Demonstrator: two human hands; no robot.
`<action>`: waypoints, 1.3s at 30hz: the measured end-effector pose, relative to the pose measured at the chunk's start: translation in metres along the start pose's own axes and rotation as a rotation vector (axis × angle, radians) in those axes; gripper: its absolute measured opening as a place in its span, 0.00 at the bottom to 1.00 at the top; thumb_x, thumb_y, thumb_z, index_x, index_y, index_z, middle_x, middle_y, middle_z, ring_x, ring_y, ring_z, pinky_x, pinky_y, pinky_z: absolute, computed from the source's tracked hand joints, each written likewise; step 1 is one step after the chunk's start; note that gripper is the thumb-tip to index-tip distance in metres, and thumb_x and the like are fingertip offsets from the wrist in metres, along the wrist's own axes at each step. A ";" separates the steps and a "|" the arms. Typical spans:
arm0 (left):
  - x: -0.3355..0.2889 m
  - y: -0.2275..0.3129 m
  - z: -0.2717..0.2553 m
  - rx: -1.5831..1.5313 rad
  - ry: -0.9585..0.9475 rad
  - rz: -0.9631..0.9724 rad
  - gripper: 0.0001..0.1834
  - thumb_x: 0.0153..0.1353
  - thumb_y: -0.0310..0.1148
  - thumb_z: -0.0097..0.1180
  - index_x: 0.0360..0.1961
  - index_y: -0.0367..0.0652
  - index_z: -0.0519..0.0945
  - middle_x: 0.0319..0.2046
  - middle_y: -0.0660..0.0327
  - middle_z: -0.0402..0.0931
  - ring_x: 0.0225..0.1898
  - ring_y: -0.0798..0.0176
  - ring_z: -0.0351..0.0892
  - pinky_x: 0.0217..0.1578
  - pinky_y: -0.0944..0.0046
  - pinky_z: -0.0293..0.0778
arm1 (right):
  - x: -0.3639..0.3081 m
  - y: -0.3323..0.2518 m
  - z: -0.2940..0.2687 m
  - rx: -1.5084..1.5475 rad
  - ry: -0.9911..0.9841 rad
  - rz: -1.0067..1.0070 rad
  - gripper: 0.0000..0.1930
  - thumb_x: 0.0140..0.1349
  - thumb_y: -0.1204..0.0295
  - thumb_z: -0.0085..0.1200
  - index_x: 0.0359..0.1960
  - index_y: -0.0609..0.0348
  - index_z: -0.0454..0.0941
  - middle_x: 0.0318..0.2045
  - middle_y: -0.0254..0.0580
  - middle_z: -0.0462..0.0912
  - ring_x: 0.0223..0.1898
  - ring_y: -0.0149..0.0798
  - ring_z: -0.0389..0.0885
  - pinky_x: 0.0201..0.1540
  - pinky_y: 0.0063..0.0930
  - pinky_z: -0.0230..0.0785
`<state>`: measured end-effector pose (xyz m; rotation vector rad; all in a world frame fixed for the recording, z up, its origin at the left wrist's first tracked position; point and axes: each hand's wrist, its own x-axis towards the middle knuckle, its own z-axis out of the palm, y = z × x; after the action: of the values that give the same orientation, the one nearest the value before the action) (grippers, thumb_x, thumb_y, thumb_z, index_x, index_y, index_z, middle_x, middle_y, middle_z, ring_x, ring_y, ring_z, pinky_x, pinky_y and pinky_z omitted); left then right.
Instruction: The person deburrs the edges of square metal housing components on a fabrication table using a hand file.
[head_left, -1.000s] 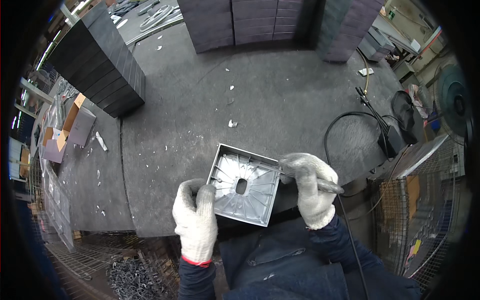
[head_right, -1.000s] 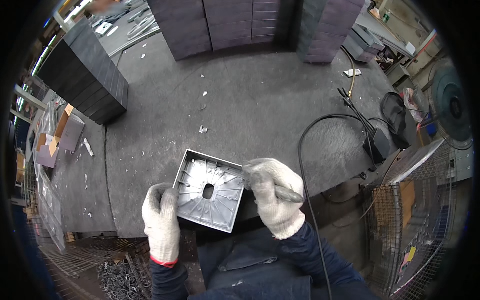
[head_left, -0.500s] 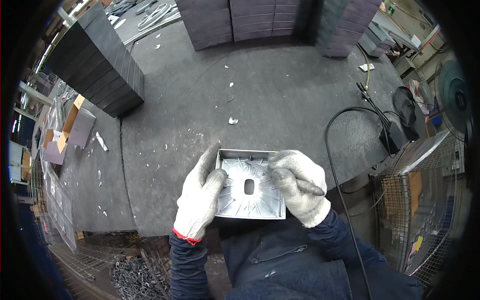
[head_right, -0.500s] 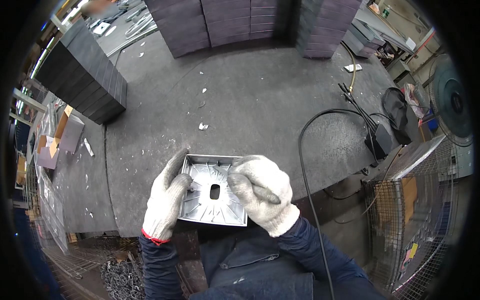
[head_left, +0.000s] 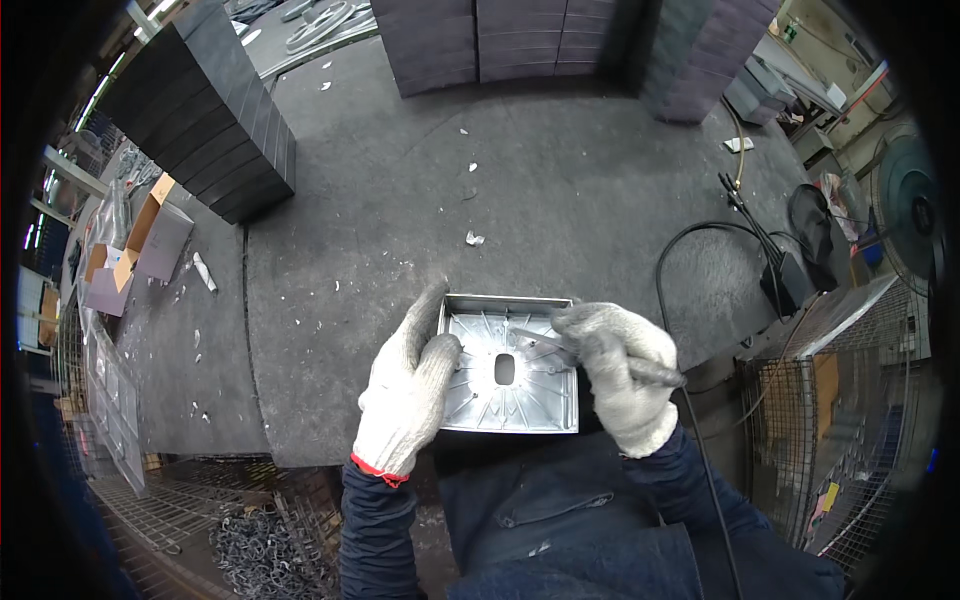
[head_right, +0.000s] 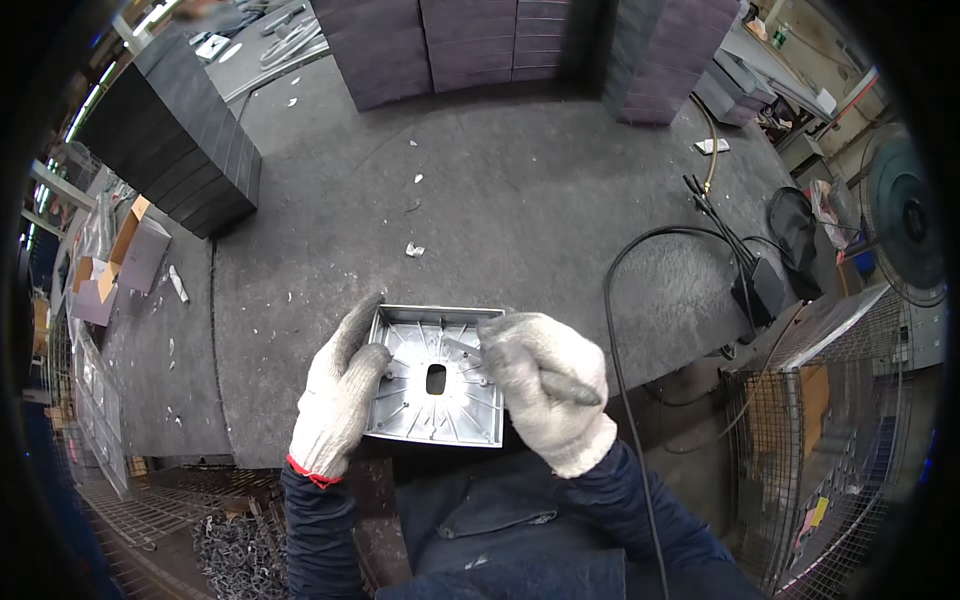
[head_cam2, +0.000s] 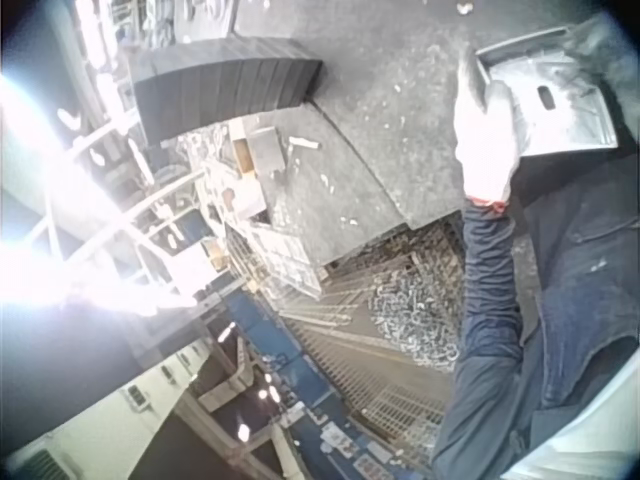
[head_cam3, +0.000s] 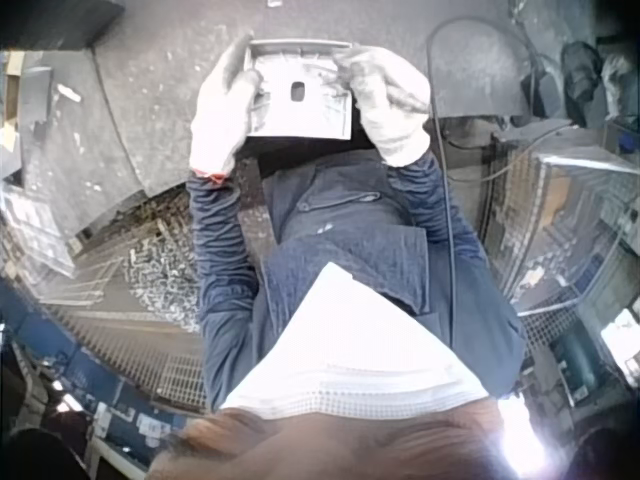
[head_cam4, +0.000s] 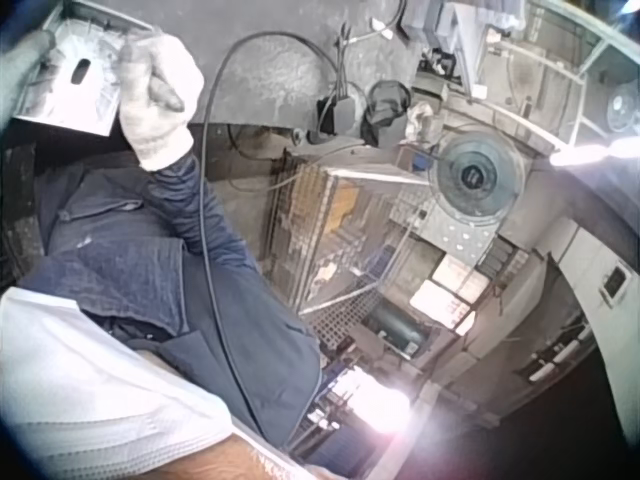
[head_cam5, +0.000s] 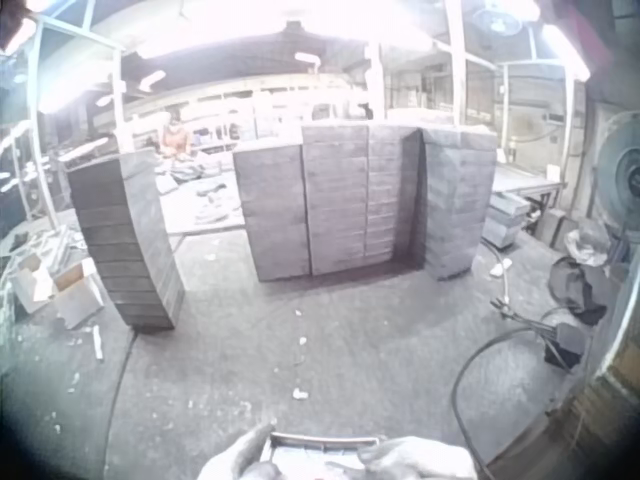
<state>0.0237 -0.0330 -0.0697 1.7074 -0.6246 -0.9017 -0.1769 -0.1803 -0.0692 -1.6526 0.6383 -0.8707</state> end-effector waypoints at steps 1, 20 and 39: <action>0.000 0.000 0.000 0.037 -0.002 0.019 0.36 0.75 0.27 0.52 0.84 0.38 0.69 0.74 0.51 0.77 0.59 0.66 0.80 0.62 0.64 0.79 | 0.003 0.004 0.001 -0.068 -0.029 -0.129 0.09 0.75 0.72 0.66 0.40 0.68 0.89 0.41 0.55 0.93 0.43 0.48 0.94 0.49 0.38 0.85; -0.002 -0.007 -0.001 -0.012 0.001 0.009 0.36 0.74 0.28 0.52 0.83 0.37 0.70 0.67 0.53 0.81 0.49 0.68 0.81 0.56 0.65 0.81 | 0.008 0.001 -0.001 -0.177 -0.152 -0.334 0.04 0.70 0.78 0.68 0.39 0.66 0.87 0.39 0.52 0.92 0.43 0.48 0.94 0.48 0.39 0.85; -0.008 0.002 0.006 -0.028 0.044 -0.023 0.35 0.76 0.30 0.53 0.83 0.37 0.68 0.72 0.49 0.78 0.60 0.61 0.81 0.66 0.59 0.78 | 0.004 0.011 0.004 -0.145 -0.005 -0.246 0.15 0.82 0.67 0.61 0.44 0.71 0.89 0.43 0.52 0.93 0.39 0.35 0.91 0.43 0.31 0.84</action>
<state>0.0147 -0.0309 -0.0664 1.7082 -0.5617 -0.8833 -0.1710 -0.1834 -0.0799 -1.8918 0.5101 -1.0150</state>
